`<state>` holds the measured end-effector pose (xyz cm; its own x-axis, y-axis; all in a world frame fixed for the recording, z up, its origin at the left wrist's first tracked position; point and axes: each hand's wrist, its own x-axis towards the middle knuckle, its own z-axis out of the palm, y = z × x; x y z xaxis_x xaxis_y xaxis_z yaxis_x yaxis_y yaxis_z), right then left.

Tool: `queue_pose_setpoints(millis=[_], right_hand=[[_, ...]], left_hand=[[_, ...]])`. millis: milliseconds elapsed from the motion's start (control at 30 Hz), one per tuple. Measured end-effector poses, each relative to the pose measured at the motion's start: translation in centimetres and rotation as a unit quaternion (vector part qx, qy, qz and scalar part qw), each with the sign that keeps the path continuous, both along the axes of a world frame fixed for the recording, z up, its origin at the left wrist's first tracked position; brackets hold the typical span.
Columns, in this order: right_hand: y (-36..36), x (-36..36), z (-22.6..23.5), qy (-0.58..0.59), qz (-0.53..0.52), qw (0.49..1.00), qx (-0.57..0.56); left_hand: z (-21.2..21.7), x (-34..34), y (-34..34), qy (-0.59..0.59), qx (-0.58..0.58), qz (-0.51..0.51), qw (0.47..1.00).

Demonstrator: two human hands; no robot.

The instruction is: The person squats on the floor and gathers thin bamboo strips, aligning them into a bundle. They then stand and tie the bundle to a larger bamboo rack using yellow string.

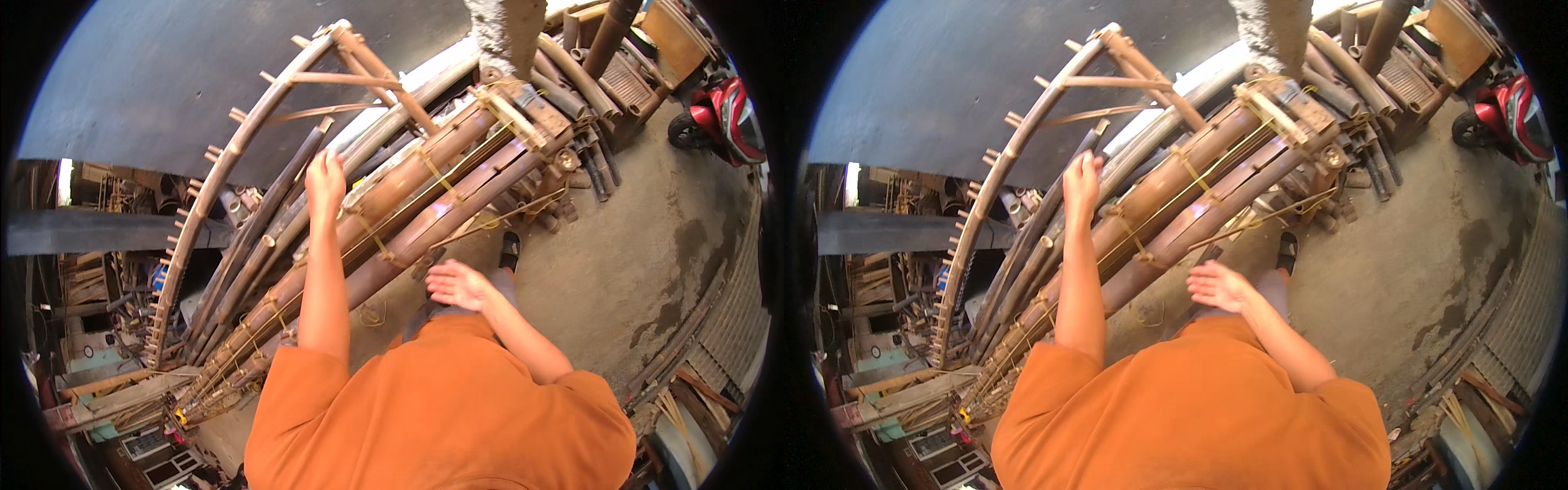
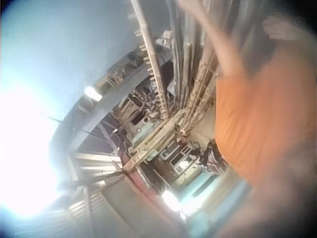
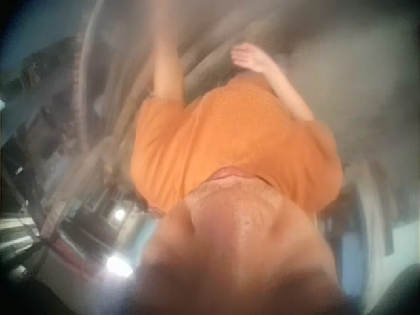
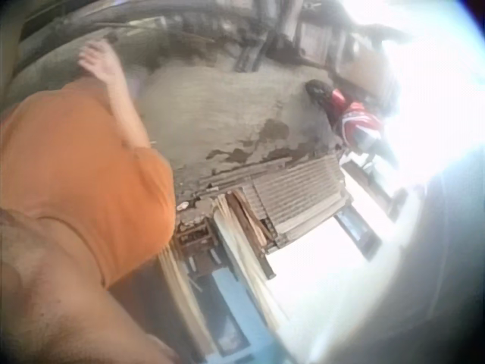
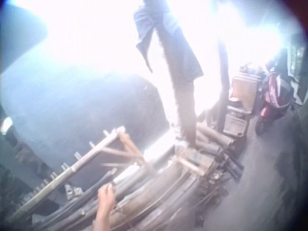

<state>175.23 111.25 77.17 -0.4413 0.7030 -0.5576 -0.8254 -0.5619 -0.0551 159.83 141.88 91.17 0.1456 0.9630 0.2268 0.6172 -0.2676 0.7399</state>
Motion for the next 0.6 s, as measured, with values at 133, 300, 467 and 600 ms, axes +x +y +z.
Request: queue_pose_setpoints(millis=[133,300,467,600], right_hand=[[3.3,-8.1,5.6,-0.015,-0.045,0.999,0.009],[10.7,-14.9,12.8,-0.343,-0.325,0.844,0.255],[19.9,-11.6,17.1,-0.85,0.238,0.224,0.413],[24.8,-9.3,11.9,-0.682,0.226,0.523,0.458]], left_hand=[[-3.0,-10.2,-7.9,0.26,-0.159,-0.18,0.935],[-8.9,-10.1,-12.9,0.169,-0.041,-0.176,0.969],[-7.6,-8.0,-13.7,0.192,-0.044,-0.077,0.977],[-7.2,-8.4,-13.9,0.049,-0.112,-0.08,0.989]])
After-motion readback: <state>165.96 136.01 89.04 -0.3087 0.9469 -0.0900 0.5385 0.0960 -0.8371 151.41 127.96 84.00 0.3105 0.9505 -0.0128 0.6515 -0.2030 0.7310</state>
